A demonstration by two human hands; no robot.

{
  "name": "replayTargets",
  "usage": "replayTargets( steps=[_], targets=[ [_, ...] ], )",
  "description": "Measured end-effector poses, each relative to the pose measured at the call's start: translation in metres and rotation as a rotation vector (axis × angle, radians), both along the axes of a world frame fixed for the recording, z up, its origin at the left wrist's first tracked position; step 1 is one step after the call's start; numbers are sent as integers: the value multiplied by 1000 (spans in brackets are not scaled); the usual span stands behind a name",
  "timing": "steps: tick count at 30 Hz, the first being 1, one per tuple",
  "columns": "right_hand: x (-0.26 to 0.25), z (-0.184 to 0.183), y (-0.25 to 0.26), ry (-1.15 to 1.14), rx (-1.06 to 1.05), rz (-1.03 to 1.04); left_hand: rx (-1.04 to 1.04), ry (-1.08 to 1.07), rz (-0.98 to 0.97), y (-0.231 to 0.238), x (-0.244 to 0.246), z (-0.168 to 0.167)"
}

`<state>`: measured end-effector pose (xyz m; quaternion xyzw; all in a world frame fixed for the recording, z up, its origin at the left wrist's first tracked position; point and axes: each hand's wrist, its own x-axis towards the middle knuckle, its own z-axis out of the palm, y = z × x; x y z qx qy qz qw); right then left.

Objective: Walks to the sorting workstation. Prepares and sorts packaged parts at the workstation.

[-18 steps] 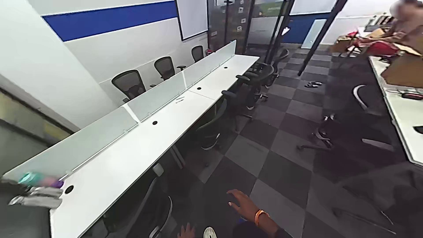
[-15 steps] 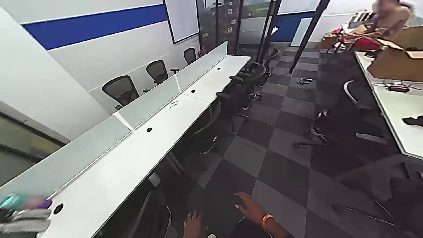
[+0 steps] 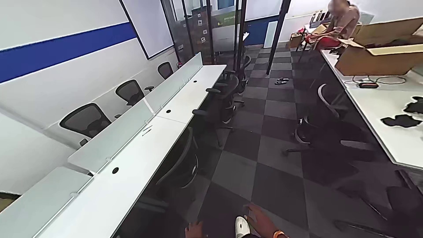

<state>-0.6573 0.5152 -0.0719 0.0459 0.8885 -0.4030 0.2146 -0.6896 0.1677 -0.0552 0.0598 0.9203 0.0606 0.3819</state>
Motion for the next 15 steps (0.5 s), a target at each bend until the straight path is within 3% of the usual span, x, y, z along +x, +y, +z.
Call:
replayTargets(
  steps=[3,7,15],
  targets=[
    [-54,19,41,-51,83,25,-66,-5,2,34,-35,-5],
    [-133,42,87,27,106,-13,23,118,31,92,-106,4],
    [-288,35,141,58,120,-49,67,106,-32,163,-287,-10]
  ],
)
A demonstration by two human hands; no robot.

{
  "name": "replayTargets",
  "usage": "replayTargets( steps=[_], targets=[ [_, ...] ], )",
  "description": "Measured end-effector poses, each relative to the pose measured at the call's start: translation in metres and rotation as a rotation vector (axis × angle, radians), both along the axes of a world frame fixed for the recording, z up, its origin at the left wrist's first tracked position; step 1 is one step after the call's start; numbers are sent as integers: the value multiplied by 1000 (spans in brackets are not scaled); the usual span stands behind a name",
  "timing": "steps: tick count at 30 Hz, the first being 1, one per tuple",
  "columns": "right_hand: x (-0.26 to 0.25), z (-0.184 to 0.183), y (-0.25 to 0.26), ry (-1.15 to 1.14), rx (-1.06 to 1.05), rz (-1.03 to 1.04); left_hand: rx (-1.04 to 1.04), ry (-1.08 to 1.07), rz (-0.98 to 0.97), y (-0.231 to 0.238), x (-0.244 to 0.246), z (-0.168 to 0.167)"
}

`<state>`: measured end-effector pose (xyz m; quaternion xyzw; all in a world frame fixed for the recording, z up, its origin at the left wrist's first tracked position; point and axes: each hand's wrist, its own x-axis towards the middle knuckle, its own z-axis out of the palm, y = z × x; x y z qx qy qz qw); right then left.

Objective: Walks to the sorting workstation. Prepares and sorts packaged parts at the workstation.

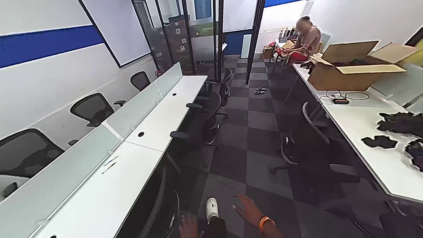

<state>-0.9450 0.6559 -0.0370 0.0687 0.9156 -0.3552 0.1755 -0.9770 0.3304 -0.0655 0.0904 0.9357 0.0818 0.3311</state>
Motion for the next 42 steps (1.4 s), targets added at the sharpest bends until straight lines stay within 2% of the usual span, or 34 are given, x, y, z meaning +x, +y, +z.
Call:
replayTargets(
  steps=[5,8,13,16,22,27,35,42],
  targets=[
    [-98,9,33,-96,20,-26,7,-31,-16,40,-119,-4],
    [-144,12,61,-47,6,-91,32,-21,-111,76,-192,1],
    [-196,7,116,-71,-21,-220,-10,12,-250,150,-304,21],
    [-223,-13,158,-59,-30,-252,-28,40,-260,196,-358,21],
    [-293,-42,267,-66,-47,-277,-34,-3,-258,302,-425,-1],
    [-349,-50,376,-42,-86,-246,6,-67,-260,400,-459,2],
    [-444,0,524,-141,-18,-134,25,-63,-249,537,-536,16],
    [-557,-10,602,-71,-46,-120,36,-113,-174,603,-620,-13]
  ],
)
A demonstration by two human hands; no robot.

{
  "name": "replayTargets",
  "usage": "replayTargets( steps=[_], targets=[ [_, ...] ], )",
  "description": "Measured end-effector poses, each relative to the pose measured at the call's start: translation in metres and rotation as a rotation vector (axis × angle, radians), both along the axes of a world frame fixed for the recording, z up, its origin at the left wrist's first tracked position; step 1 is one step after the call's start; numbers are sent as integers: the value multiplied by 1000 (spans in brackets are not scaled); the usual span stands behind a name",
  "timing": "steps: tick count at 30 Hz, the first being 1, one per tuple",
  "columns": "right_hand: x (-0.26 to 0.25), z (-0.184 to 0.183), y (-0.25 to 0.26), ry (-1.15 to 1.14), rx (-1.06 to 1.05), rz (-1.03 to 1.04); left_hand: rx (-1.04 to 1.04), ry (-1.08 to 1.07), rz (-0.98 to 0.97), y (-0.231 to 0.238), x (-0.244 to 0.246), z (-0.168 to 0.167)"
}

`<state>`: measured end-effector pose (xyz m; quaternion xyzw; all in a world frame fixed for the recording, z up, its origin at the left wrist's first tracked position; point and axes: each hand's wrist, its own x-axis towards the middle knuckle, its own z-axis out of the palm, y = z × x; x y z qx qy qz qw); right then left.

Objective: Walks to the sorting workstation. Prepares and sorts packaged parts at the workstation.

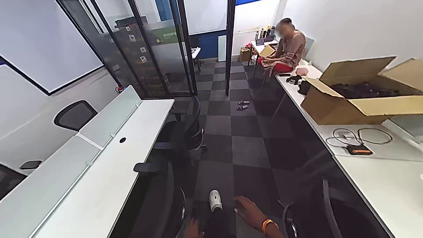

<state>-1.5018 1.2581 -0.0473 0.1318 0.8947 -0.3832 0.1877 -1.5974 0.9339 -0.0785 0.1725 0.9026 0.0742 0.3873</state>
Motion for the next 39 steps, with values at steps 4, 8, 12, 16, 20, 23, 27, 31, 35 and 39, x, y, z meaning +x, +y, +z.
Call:
replayTargets(
  steps=[4,8,12,16,20,23,27,31,35,39],
  targets=[
    [-81,-3,41,-34,9,41,44,-26,61,40,-63,-12],
    [-163,3,91,-62,25,114,77,-30,90,95,-137,-7],
    [-244,12,151,-36,33,76,105,9,50,162,-225,9],
    [-287,8,213,19,-23,-61,66,19,-50,233,-310,36],
    [-321,-18,287,13,-67,-110,93,86,-33,307,-391,37],
    [-355,-35,352,6,-120,-108,87,93,15,361,-437,25],
    [-418,-48,448,17,-90,-32,88,75,110,432,-475,16],
    [-498,-25,523,-27,-62,47,74,26,166,493,-510,18],
    [-582,-3,585,12,-10,132,109,58,242,547,-558,16],
    [-675,-2,627,49,11,179,123,50,263,591,-621,4]
  ],
)
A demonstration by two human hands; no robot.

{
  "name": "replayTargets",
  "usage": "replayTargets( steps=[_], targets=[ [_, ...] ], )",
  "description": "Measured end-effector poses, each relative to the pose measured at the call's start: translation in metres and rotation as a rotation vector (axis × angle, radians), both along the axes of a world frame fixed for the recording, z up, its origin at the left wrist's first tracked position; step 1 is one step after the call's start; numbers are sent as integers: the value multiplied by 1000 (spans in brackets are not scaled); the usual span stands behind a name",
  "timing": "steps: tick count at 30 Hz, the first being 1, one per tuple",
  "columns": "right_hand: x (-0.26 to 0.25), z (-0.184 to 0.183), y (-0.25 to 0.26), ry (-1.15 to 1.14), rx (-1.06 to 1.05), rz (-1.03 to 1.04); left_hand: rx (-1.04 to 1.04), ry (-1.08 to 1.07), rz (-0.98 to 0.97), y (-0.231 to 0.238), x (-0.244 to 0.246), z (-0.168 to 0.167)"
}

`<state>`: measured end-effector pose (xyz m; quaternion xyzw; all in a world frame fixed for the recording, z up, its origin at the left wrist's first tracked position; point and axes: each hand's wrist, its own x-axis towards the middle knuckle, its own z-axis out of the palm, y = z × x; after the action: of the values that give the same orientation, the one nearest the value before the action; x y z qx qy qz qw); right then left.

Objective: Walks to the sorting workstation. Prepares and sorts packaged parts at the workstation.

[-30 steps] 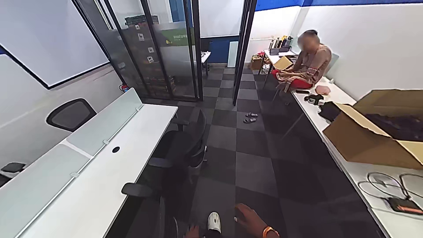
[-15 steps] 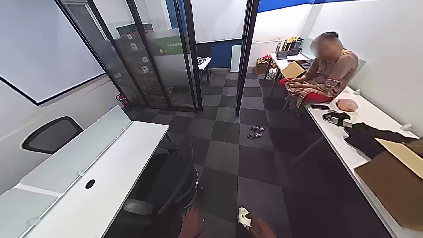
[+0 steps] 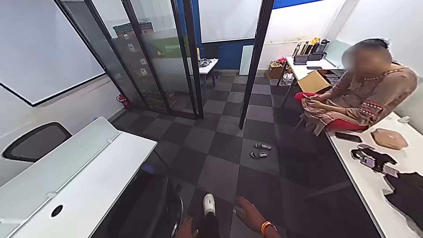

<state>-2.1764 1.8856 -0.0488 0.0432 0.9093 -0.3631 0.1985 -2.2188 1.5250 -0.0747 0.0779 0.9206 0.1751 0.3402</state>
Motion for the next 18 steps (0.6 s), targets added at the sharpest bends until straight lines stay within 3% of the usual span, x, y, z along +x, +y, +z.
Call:
replayTargets(
  steps=[8,13,18],
  targets=[
    [-195,-22,74,-40,35,4,7,-22,32,81,-185,-28],
    [-301,-16,134,-65,49,-113,-7,16,-56,152,-343,-17],
    [-385,-18,194,-36,-3,-214,45,116,-124,239,-500,27]
  ],
)
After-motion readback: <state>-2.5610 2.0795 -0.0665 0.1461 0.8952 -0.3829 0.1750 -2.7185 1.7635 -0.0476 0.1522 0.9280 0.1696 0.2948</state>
